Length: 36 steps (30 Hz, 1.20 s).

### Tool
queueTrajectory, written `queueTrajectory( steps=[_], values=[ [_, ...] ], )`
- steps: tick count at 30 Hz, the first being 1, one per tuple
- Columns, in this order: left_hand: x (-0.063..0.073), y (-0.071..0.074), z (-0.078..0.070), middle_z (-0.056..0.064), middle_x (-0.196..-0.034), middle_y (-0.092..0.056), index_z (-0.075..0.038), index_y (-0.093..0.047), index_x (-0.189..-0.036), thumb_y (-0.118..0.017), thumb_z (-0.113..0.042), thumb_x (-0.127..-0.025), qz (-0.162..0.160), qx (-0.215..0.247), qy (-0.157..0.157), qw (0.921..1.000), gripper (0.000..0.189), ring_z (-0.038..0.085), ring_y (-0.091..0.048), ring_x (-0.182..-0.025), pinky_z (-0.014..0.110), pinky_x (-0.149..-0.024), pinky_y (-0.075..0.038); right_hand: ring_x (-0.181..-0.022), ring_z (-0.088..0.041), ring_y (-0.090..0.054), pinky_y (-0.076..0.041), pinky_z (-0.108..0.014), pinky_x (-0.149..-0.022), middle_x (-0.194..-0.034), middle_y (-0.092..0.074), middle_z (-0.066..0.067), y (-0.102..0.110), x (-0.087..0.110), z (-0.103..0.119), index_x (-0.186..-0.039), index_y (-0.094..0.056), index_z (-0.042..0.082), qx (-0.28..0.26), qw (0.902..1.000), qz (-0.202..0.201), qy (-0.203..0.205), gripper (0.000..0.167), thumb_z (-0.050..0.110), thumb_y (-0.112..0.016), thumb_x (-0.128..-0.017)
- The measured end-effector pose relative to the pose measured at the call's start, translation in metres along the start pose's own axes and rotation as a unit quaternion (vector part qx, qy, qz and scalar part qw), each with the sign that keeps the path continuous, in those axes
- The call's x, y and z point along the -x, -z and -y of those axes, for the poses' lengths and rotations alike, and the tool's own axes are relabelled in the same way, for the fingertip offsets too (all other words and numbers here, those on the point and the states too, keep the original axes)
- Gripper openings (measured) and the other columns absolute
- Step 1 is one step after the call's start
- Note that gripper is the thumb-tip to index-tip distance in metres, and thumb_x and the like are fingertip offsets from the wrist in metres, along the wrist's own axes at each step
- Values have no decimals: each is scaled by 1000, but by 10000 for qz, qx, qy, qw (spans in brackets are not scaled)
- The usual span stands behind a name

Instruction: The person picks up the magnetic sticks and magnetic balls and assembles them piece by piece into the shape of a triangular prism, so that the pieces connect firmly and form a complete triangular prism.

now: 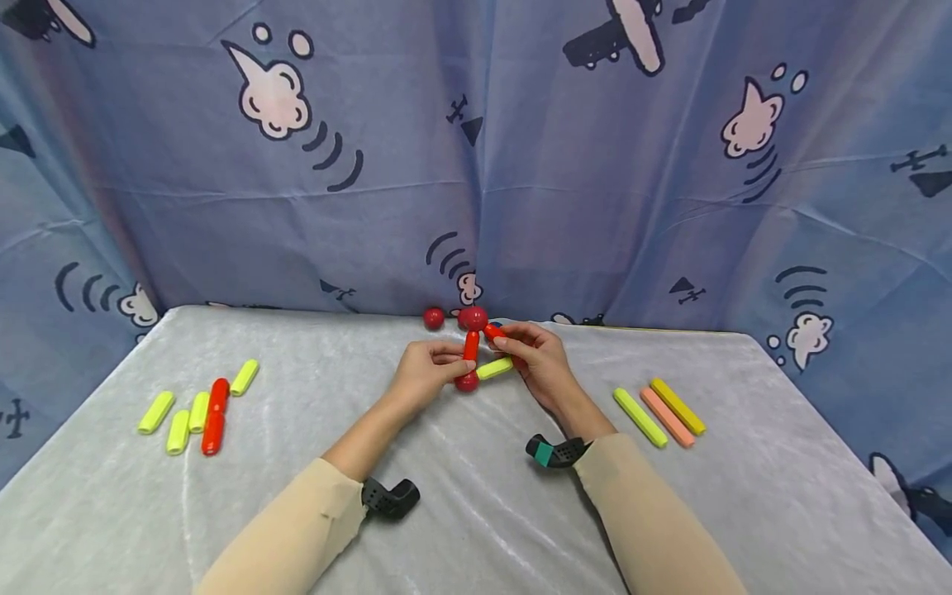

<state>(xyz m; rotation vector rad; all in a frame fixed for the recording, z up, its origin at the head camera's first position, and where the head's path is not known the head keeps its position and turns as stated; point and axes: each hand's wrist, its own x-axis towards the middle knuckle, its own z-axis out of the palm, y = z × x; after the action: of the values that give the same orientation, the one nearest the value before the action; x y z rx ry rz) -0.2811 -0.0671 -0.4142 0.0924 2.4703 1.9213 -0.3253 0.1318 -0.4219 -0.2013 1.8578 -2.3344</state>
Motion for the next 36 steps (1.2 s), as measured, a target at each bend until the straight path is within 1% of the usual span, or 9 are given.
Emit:
queueTrajectory(
  steps=[3, 6, 13, 15, 18, 22, 26, 32, 36],
  values=[
    [-1, 11, -1, 12, -103, -79, -4, -76, -111, -78, -17, -87, 49, -246, -49, 9997, 27, 13, -73, -92, 20, -74, -53, -82, -10, -69, -59, -21, -79, -92, -69, 3, -3, 0, -2, -112, -67, 2, 857, 9959, 162, 241, 21, 3, -70, -92],
    [-2, 25, -3, 12, -102, -79, -4, -75, -112, -77, -19, -89, 334, -725, -43, 9968, 28, 11, -71, -88, 21, -71, -49, -82, -10, -64, -56, -19, -74, -91, -69, 0, -8, 2, -2, -115, -67, -1, 1961, 9789, 298, 500, 27, 10, -73, -91],
    [1, 49, -8, 13, -101, -77, -4, -72, -118, -73, -24, -92, 822, -1869, -67, 9789, 32, 17, -69, -88, 25, -71, -50, -77, -13, -61, -51, -23, -69, -93, -74, -8, -21, 4, 2, -111, -74, 9, 4419, 8901, 734, 846, 28, 29, -74, -92],
    [1, 51, -7, 13, -103, -76, -4, -72, -119, -72, -26, -93, 925, -2021, -128, 9749, 34, 18, -69, -91, 26, -74, -51, -77, -14, -61, -50, -25, -68, -92, -74, -7, -23, 5, 5, -110, -74, 9, 4747, 8721, 882, 793, 28, 30, -73, -92],
    [2, 53, -4, 11, -104, -75, -5, -70, -123, -73, -29, -92, 1149, -2140, -155, 9699, 39, 18, -67, -92, 27, -76, -51, -80, -16, -61, -51, -25, -69, -93, -74, -6, -25, 7, 9, -113, -73, 9, 4971, 8589, 1077, 591, 31, 32, -73, -92],
    [4, 60, -5, 11, -107, -75, -4, -64, -131, -72, -30, -93, 1663, -2180, -188, 9615, 47, 16, -66, -92, 27, -78, -52, -83, -17, -61, -50, -25, -69, -96, -72, -7, -22, 11, 11, -117, -72, 9, 4961, 8586, 1250, 330, 36, 36, -72, -92],
    [7, 70, -15, 14, -115, -72, -3, -58, -138, -68, -29, -96, 1991, -2326, -149, 9518, 50, 19, -68, -93, 28, -77, -54, -82, -19, -56, -46, -26, -66, -93, -68, -7, -12, 14, 11, -118, -73, 10, 4819, 8682, 1184, 98, 37, 36, -72, -92],
    [14, 108, -34, 15, -122, -71, -8, -54, -143, -64, -27, -99, 660, -2960, -382, 9522, 49, 27, -69, -102, 39, -84, -55, -74, -18, -54, -43, -25, -62, -89, -69, -8, -3, 14, 8, -121, -70, 8, 4442, 8887, 1140, -35, 37, 31, -72, -93],
    [27, 151, -48, 17, -126, -69, -9, -58, -139, -61, -31, -100, 118, -3774, 60, 9260, 45, 35, -66, -112, 50, -88, -53, -61, -14, -51, -41, -24, -54, -77, -64, -2, -5, 9, 13, -136, -60, 11, 4068, 9045, 1209, -415, 50, 31, -72, -92]
  ],
)
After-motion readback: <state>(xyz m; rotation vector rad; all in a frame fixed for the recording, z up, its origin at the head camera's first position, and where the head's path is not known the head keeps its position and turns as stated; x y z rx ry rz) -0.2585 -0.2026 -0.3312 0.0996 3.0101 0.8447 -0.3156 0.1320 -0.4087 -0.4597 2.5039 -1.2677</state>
